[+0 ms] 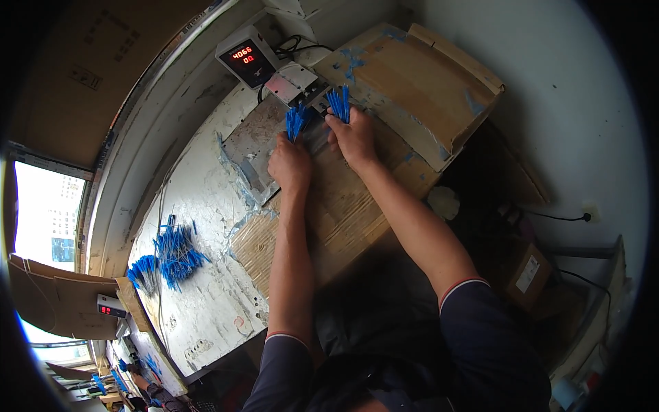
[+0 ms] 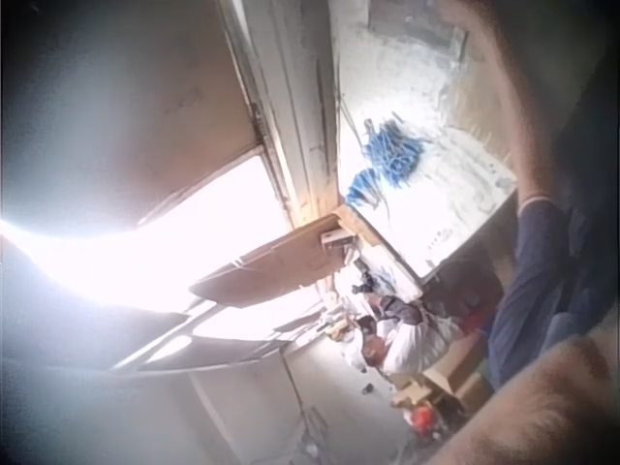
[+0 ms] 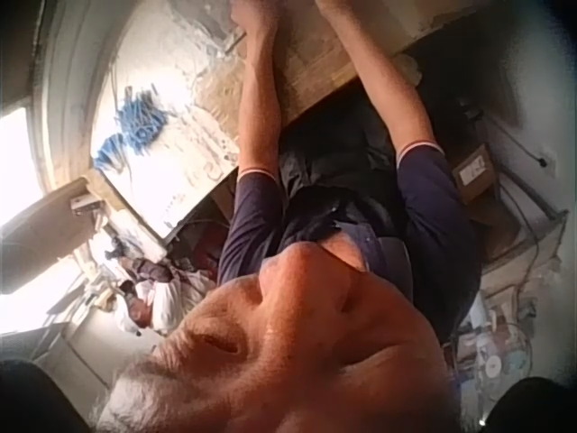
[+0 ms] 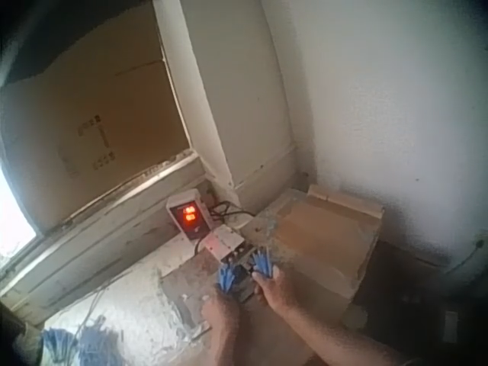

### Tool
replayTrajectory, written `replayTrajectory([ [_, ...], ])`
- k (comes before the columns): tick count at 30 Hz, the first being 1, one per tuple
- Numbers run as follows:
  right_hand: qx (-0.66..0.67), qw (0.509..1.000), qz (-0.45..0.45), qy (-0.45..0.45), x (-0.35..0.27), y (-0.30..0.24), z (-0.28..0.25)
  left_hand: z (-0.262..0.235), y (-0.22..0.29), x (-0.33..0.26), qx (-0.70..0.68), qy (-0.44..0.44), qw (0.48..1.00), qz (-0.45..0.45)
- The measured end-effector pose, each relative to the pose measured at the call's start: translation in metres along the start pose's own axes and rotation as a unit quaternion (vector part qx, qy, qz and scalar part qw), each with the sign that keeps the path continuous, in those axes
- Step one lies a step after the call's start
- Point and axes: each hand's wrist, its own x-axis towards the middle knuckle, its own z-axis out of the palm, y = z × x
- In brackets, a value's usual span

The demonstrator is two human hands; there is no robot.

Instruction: Using a machine to process and assemble bundles of blue synthetic filaments into component parts.

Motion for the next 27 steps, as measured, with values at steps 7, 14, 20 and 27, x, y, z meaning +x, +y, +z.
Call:
replayTrajectory([
  [7,-0.002,1.000,0.000,-0.002,0.000,0.001,0.000,0.001,0.000,0.000,0.001,-0.004,1.000,-0.005],
  [14,0.021,1.000,-0.013,0.004,0.000,0.002,-0.001,0.001,-0.002,0.000,-0.007,-0.007,1.000,-0.002],
  [20,0.057,0.998,-0.008,-0.011,0.000,0.004,0.001,0.004,-0.027,0.002,-0.187,0.039,0.981,-0.037],
  [27,0.091,0.996,-0.002,-0.008,0.001,0.002,-0.006,-0.006,-0.028,-0.008,-0.208,0.021,0.976,0.059],
])
